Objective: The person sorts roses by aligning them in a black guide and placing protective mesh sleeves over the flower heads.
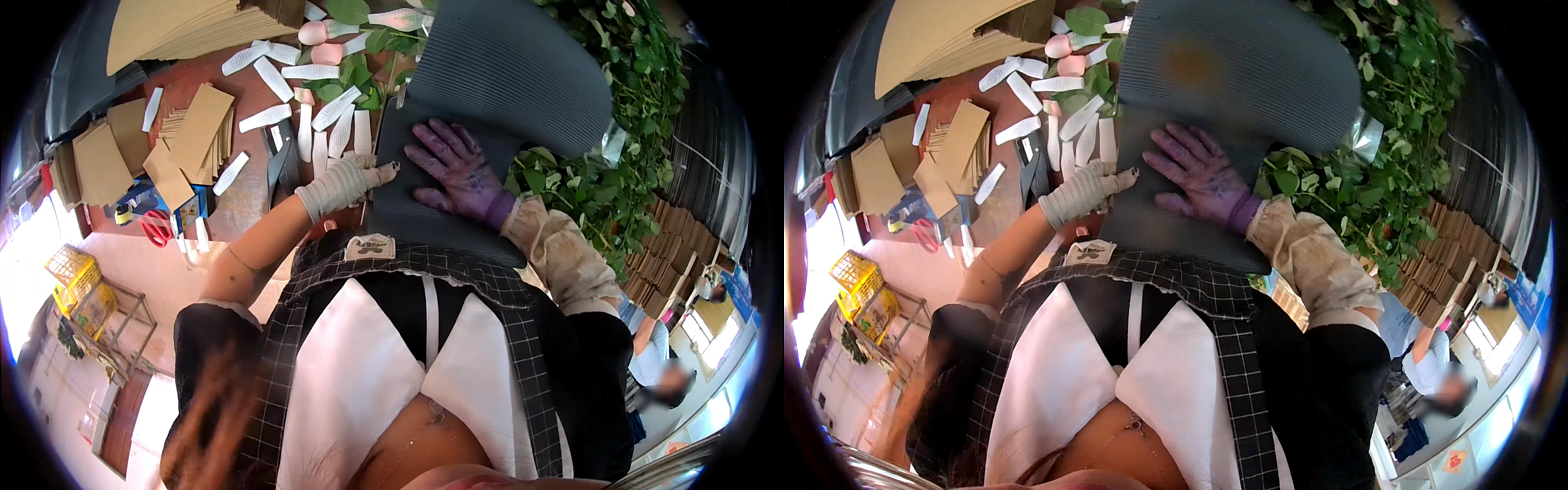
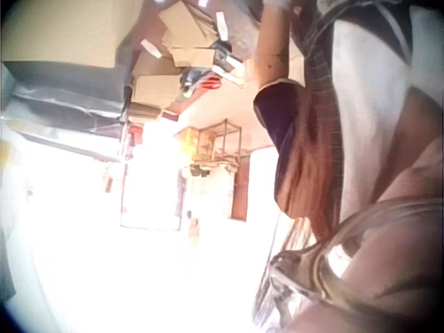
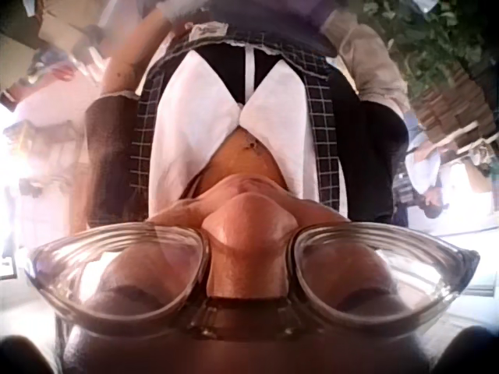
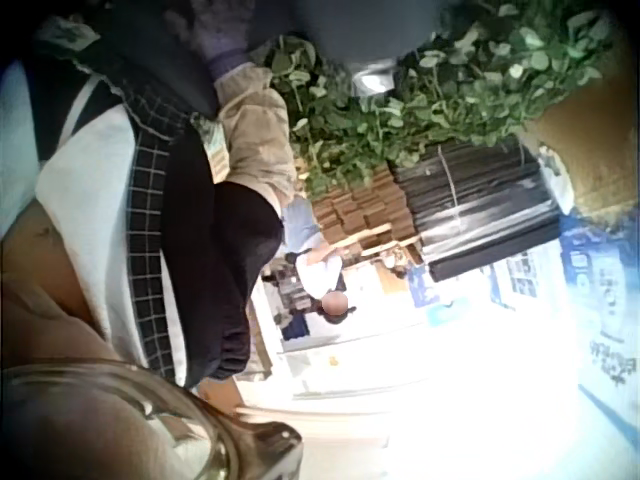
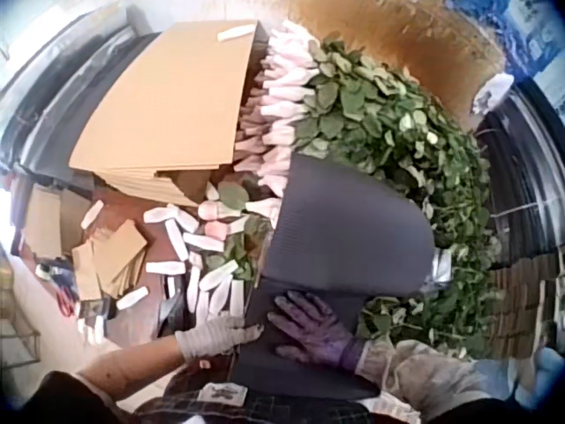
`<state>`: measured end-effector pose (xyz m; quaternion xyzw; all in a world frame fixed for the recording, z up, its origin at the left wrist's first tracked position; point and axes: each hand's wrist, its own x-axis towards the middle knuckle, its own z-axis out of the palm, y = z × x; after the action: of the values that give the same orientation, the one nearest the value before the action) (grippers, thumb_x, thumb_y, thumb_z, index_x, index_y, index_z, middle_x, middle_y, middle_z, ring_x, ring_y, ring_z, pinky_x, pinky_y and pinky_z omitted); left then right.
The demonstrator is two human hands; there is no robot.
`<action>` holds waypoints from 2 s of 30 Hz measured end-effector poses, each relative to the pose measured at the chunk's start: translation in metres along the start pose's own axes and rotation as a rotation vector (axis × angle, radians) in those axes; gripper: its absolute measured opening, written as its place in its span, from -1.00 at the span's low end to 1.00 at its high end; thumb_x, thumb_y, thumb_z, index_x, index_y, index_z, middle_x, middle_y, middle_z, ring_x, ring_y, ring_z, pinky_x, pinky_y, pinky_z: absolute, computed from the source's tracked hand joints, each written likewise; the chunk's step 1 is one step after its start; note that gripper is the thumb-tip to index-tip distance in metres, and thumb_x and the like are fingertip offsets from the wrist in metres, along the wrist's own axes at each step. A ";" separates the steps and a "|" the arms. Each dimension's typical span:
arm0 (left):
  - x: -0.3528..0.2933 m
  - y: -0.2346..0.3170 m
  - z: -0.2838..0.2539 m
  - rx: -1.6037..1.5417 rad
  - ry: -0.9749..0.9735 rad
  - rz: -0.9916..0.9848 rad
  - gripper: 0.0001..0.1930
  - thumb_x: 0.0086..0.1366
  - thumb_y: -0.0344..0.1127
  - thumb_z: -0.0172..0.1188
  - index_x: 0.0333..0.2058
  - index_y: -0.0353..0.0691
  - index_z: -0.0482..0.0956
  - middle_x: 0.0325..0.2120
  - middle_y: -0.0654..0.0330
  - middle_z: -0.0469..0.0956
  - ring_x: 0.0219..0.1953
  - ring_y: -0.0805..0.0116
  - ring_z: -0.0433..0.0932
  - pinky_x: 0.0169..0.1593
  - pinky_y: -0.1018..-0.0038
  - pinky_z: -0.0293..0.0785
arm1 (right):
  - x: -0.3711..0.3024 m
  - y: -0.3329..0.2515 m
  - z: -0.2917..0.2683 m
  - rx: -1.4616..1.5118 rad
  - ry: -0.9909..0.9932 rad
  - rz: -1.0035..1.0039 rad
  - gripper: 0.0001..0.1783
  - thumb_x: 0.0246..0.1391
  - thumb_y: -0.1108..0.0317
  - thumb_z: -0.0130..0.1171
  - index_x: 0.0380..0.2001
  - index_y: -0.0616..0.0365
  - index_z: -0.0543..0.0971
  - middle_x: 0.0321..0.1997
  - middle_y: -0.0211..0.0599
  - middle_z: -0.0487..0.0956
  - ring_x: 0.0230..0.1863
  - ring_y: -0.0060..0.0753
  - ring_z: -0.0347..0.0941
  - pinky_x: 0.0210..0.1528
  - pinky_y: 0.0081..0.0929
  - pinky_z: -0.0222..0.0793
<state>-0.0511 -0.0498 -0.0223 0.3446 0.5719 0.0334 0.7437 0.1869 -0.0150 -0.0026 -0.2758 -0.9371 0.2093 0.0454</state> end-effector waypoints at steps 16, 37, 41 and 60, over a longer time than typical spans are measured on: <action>-0.041 -0.062 -0.155 0.898 1.474 0.282 -0.29 0.03 0.14 0.30 0.08 -0.14 0.38 0.01 -0.05 0.44 0.10 0.04 0.36 0.16 0.20 0.24 | -0.014 -0.002 0.004 0.020 -0.093 0.032 -0.29 -0.02 -0.09 0.16 0.19 -0.05 0.35 0.40 -0.19 0.09 0.42 -0.05 -0.09 0.39 0.00 -0.18; -0.074 0.037 0.001 0.188 0.248 0.687 -0.70 0.25 -0.18 0.19 -0.18 -0.29 0.56 -0.43 0.21 0.58 -0.41 0.46 0.52 -0.30 0.50 0.45 | -0.018 0.007 0.003 0.005 -0.050 0.114 -0.19 -0.08 -0.13 0.19 0.22 -0.03 0.29 0.38 -0.13 0.09 0.43 -0.06 -0.15 0.41 -0.03 -0.26; 0.002 0.035 0.022 -0.195 0.103 0.262 -0.60 0.22 -0.04 0.23 -0.20 -0.32 0.59 -0.50 0.21 0.58 -0.51 0.57 0.50 -0.43 0.55 0.45 | -0.039 0.033 0.020 0.292 0.135 0.157 -0.41 -0.07 0.09 0.23 0.05 0.05 0.45 0.29 -0.21 0.26 0.28 -0.07 0.16 0.31 0.00 -0.02; 0.004 0.009 0.008 0.311 0.447 0.205 -0.60 0.19 -0.02 0.21 -0.45 -0.33 0.51 -0.67 0.13 0.43 -0.56 0.30 0.40 -0.43 0.35 0.32 | -0.012 -0.010 -0.008 -0.049 -0.004 0.205 -0.20 -0.11 -0.26 0.15 0.14 -0.05 0.36 0.33 -0.21 0.17 0.35 -0.11 0.02 0.27 -0.03 0.03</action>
<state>-0.0398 -0.0454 -0.0199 0.4947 0.6819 0.0956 0.5303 0.1932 -0.0260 0.0096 -0.3709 -0.9088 0.1905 0.0150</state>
